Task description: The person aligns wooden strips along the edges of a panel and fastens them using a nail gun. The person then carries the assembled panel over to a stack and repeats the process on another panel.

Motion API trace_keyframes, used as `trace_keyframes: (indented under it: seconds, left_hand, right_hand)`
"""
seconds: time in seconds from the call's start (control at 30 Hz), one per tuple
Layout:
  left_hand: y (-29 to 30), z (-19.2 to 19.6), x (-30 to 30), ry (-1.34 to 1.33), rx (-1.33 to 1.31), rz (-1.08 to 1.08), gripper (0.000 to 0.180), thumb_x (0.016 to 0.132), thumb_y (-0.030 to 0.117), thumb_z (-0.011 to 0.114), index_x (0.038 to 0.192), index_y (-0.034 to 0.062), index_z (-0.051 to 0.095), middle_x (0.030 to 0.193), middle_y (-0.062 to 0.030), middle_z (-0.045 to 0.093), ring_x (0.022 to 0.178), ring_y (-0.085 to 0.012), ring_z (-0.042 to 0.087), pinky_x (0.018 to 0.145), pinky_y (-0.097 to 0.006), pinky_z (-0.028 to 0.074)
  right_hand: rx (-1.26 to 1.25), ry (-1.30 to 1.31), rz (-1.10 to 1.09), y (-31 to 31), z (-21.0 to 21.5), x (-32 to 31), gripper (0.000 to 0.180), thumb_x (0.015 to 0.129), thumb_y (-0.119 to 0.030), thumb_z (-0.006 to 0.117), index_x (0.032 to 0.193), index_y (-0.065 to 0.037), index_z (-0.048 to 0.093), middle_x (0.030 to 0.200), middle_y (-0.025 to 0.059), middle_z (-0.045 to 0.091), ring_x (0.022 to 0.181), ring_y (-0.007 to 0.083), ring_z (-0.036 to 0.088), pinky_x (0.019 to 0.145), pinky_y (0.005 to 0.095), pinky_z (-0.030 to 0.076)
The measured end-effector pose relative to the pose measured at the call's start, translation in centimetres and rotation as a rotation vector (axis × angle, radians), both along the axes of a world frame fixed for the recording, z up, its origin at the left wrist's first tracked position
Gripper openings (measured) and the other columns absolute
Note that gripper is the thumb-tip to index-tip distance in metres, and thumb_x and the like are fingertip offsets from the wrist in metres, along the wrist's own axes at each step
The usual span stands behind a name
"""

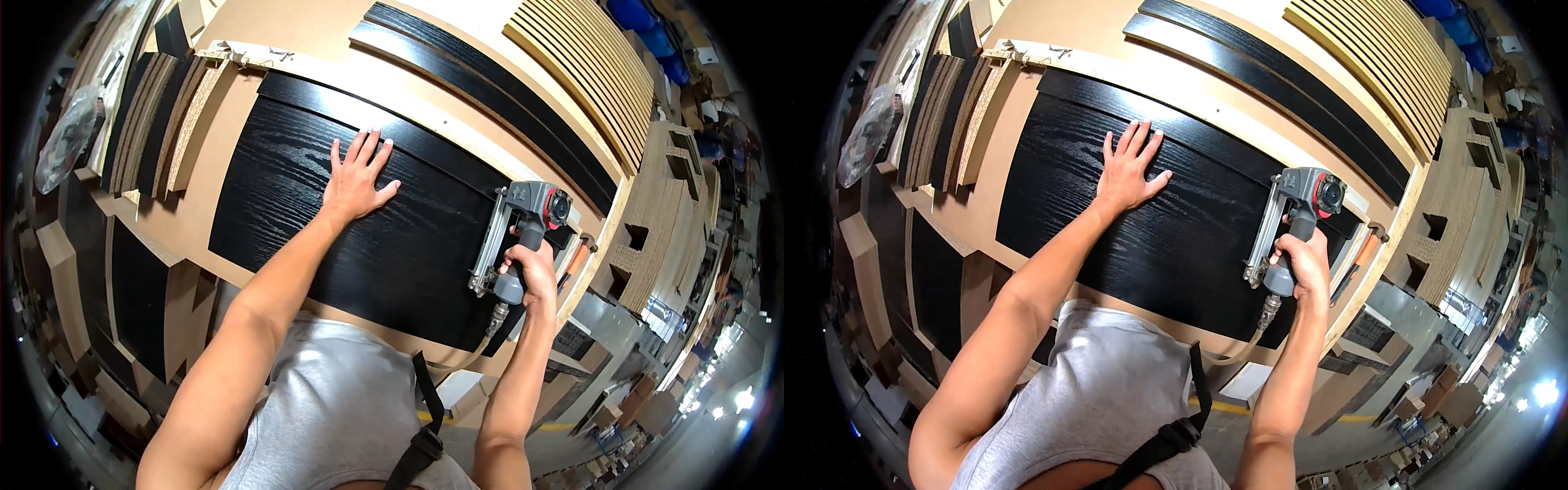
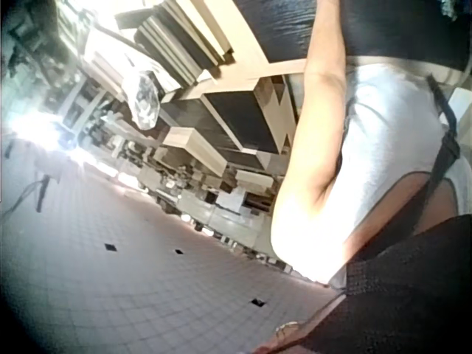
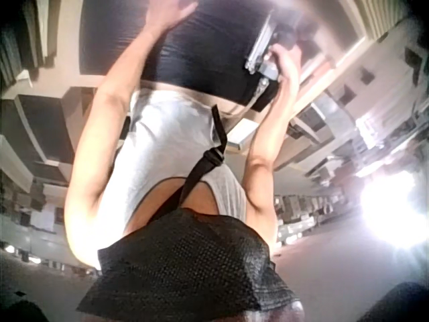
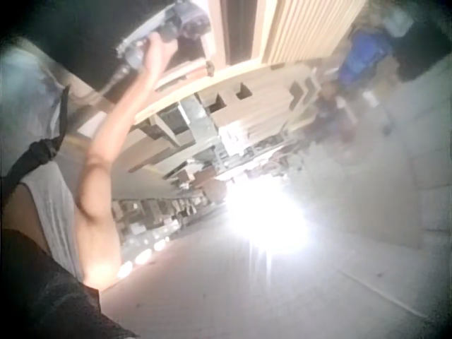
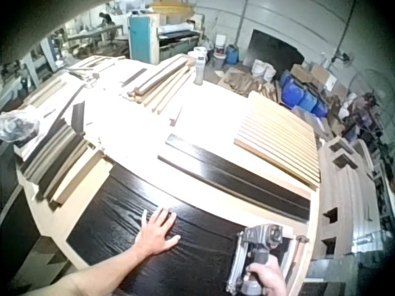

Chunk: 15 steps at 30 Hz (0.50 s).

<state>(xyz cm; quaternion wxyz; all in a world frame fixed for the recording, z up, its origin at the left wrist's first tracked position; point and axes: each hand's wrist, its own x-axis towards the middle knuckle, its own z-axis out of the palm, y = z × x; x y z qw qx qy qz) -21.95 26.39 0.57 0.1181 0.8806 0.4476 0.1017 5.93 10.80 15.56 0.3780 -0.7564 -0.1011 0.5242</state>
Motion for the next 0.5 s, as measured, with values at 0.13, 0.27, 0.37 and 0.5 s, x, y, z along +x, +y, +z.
trace_keyframes:
  seconds: [0.13, 0.27, 0.37, 0.5]
  left_hand:
    - [0.0, 0.1, -0.2, -0.003, -0.002, -0.002, 0.077, 0.086, 0.053, 0.067, 0.150, 0.0159, 0.046, 0.162, -0.0131, 0.030, 0.150, -0.0308, 0.025, 0.117, -0.067, 0.018]
    - [0.0, 0.0, -0.1, -0.013, -0.030, -0.013, 0.075, 0.088, 0.054, 0.064, 0.149, 0.0151, 0.046, 0.161, -0.0144, 0.030, 0.150, -0.0313, 0.025, 0.117, -0.068, 0.016]
    - [0.0, 0.0, 0.0, -0.024, -0.025, -0.018, 0.076, 0.087, 0.054, 0.064, 0.149, 0.0138, 0.047, 0.160, -0.0149, 0.031, 0.150, -0.0317, 0.026, 0.116, -0.068, 0.017]
    - [0.2, -0.2, -0.2, -0.061, -0.026, -0.019, 0.075, 0.087, 0.054, 0.065, 0.148, 0.0137, 0.047, 0.160, -0.0151, 0.032, 0.149, -0.0321, 0.026, 0.116, -0.068, 0.018]
  right_hand:
    - [-0.031, 0.007, -0.019, 0.4, 0.1, -0.3, 0.041, 0.072, 0.004, 0.058, 0.113, 0.003, 0.057, 0.065, 0.0069, 0.054, 0.051, 0.0180, 0.055, 0.052, 0.0313, 0.051]
    - [-0.046, -0.055, -0.004, 0.7, 0.8, -1.6, 0.043, 0.073, 0.003, 0.057, 0.115, 0.004, 0.056, 0.066, 0.0072, 0.054, 0.052, 0.0184, 0.056, 0.051, 0.0307, 0.051]
    - [-0.019, -0.032, 0.010, 1.8, 1.2, -3.2, 0.042, 0.073, 0.002, 0.057, 0.116, 0.005, 0.057, 0.067, 0.0075, 0.056, 0.052, 0.0176, 0.057, 0.051, 0.0301, 0.051]
    - [0.058, 0.032, 0.085, 4.4, 0.3, -5.7, 0.040, 0.074, 0.003, 0.057, 0.114, 0.004, 0.058, 0.066, 0.0073, 0.056, 0.051, 0.0173, 0.058, 0.051, 0.0288, 0.051]
